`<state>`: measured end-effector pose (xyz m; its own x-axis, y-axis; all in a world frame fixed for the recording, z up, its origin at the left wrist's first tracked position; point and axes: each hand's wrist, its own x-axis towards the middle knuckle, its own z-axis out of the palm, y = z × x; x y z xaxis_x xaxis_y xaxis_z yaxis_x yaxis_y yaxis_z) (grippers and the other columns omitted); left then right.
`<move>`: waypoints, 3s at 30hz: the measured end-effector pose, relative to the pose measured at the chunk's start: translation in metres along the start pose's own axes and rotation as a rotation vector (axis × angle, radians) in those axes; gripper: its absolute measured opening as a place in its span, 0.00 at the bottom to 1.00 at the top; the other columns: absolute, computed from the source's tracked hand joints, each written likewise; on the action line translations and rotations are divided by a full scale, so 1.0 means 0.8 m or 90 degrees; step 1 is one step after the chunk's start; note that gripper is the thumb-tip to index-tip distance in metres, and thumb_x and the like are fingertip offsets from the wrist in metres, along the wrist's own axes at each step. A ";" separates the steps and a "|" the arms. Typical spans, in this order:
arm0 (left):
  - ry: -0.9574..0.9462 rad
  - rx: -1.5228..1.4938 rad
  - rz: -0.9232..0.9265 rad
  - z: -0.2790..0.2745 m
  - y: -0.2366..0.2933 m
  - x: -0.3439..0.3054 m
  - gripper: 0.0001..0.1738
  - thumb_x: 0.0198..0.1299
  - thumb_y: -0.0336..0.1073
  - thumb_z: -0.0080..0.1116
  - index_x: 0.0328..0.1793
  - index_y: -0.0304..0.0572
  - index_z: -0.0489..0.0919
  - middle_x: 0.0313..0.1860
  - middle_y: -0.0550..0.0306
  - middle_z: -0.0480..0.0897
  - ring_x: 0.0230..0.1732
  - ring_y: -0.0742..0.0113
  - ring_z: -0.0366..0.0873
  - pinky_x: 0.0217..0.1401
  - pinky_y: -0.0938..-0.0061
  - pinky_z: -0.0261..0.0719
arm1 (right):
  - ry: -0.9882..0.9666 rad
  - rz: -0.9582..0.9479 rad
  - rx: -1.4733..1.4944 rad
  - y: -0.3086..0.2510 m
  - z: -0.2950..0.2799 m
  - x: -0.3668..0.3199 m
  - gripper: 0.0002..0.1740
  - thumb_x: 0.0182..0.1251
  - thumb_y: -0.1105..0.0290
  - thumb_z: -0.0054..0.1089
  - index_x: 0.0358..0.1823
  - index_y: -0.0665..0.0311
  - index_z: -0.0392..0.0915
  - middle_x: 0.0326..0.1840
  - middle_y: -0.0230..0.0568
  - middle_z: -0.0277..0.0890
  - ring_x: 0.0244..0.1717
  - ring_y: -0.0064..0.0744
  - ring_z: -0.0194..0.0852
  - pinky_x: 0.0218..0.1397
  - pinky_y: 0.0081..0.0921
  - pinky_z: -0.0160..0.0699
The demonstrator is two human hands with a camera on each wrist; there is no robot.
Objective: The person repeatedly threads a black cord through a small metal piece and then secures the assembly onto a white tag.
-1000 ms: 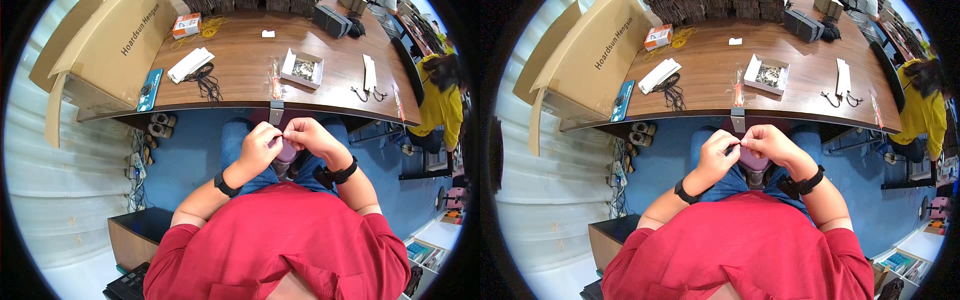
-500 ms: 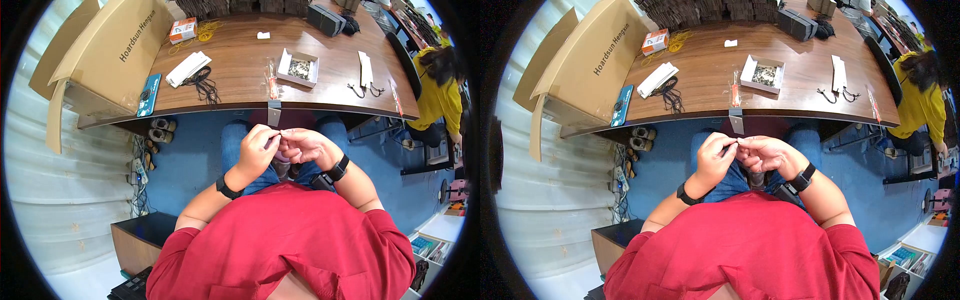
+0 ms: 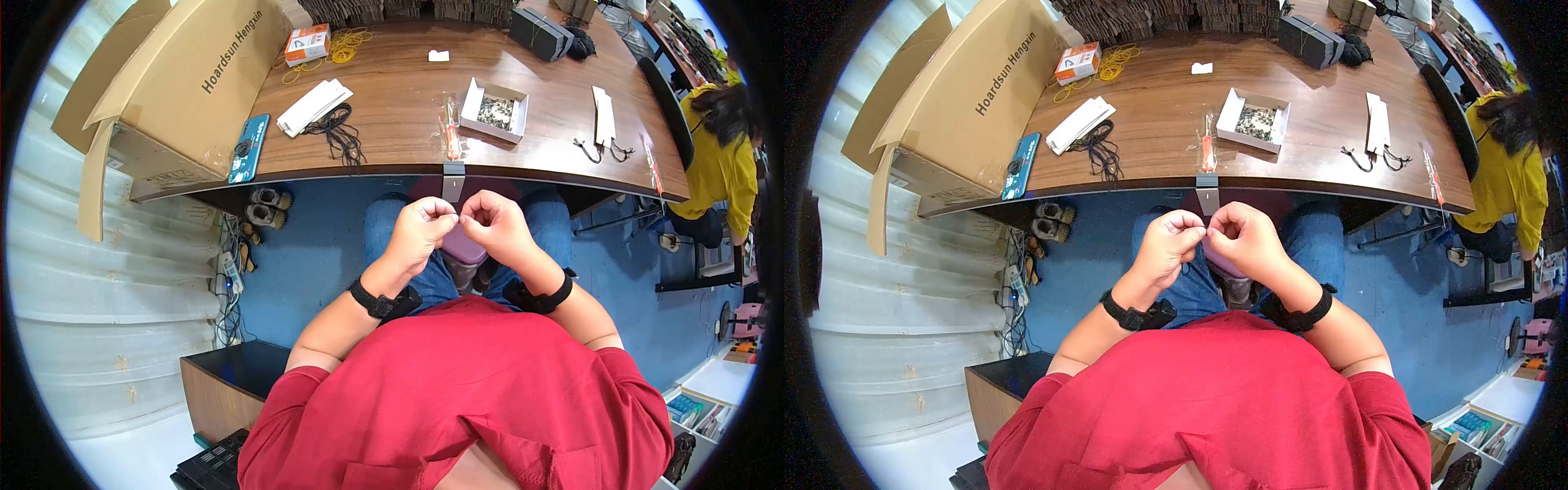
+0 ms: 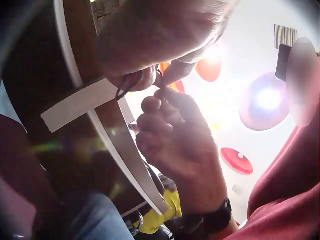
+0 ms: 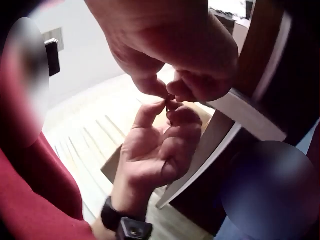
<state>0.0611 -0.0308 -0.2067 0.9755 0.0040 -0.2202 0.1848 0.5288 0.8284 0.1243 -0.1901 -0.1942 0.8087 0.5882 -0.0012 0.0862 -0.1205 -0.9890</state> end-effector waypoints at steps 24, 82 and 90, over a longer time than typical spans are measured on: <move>0.027 -0.071 0.046 0.013 0.016 0.001 0.03 0.59 0.26 0.58 0.39 0.37 0.80 0.28 0.68 0.72 0.23 0.84 0.62 0.21 0.87 0.58 | 0.166 -0.120 -0.024 -0.024 0.010 0.000 0.06 0.53 0.81 0.63 0.33 0.67 0.79 0.31 0.42 0.77 0.31 0.33 0.78 0.33 0.24 0.76; 0.054 0.321 0.136 -0.023 0.025 -0.004 0.04 0.58 0.28 0.60 0.38 0.34 0.81 0.28 0.63 0.78 0.24 0.81 0.69 0.25 0.86 0.66 | 0.093 0.060 0.030 -0.007 -0.041 -0.012 0.04 0.61 0.74 0.59 0.34 0.68 0.77 0.25 0.28 0.75 0.24 0.14 0.69 0.25 0.14 0.68; 0.000 0.252 0.038 -0.012 0.028 0.004 0.06 0.58 0.29 0.61 0.39 0.34 0.81 0.26 0.63 0.79 0.22 0.80 0.69 0.24 0.86 0.66 | 0.039 -0.113 -0.212 -0.040 -0.018 -0.016 0.21 0.53 0.77 0.63 0.51 0.66 0.76 0.48 0.45 0.77 0.38 0.29 0.79 0.42 0.22 0.77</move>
<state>0.0676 -0.0103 -0.1938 0.9858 0.0246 -0.1659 0.1600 0.1595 0.9741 0.1196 -0.2057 -0.1603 0.7963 0.5760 0.1848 0.4048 -0.2804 -0.8704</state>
